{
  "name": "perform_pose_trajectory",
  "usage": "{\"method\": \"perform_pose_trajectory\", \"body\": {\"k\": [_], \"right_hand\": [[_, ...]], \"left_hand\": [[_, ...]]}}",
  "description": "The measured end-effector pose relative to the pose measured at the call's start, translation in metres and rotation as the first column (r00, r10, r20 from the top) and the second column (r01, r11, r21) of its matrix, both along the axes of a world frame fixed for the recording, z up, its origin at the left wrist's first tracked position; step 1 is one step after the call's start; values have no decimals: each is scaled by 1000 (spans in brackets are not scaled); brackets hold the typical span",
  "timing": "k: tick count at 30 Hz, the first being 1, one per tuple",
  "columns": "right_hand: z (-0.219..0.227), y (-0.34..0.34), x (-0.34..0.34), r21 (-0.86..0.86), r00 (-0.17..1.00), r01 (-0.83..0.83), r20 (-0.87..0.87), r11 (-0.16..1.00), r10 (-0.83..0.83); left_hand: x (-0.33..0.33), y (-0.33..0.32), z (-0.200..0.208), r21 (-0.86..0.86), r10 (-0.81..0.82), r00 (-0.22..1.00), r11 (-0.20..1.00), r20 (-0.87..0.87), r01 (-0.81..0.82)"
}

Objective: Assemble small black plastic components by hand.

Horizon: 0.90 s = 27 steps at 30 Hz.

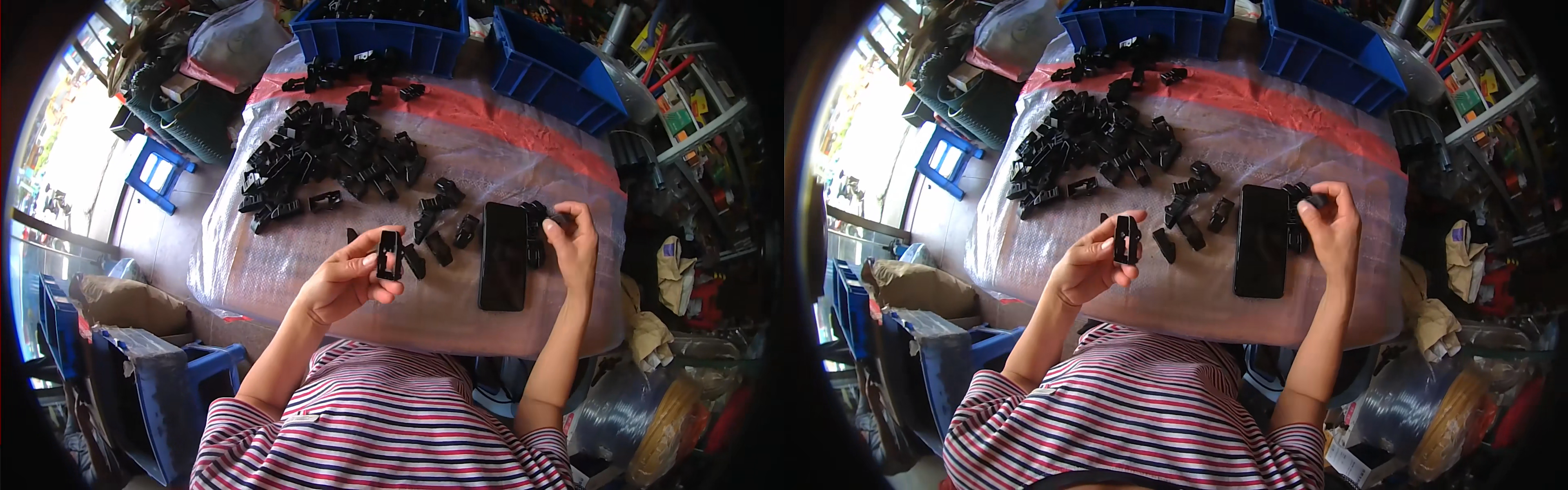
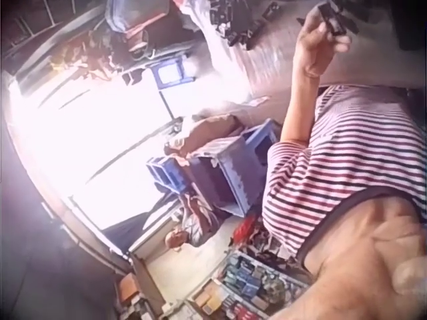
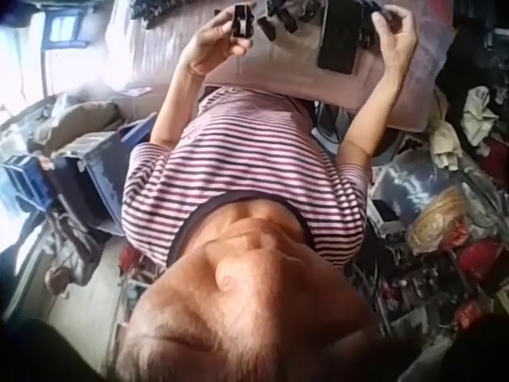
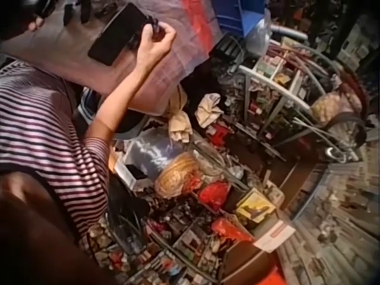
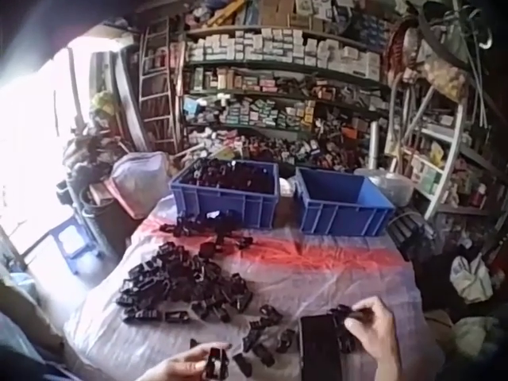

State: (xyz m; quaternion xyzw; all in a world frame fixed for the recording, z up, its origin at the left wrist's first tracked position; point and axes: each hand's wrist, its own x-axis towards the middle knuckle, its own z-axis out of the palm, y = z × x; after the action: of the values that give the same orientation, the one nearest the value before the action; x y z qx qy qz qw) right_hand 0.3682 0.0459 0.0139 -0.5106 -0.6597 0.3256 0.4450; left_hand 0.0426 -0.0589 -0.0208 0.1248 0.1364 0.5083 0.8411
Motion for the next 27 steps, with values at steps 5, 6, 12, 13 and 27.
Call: {"method": "perform_pose_trajectory", "body": {"k": [5,6,12,13,27], "right_hand": [[13,-46,-72,263,973,-107,-169,959,154],[14,-54,-80,189,950,-102,-274,977,152],[18,-63,-118,84,859,-291,-415,953,299],[16,-63,-119,77,924,-266,-262,961,277],[-7,-77,-147,331,969,-238,17,913,247]], "left_hand": [[7,0,-3,28,-77,993,997,90,75],[6,0,-5,70,-73,994,995,81,67],[10,-1,-1,133,75,984,990,-164,-53],[11,-2,-5,196,155,963,974,-222,-111],[27,-11,-3,301,380,853,912,-358,-280]]}}
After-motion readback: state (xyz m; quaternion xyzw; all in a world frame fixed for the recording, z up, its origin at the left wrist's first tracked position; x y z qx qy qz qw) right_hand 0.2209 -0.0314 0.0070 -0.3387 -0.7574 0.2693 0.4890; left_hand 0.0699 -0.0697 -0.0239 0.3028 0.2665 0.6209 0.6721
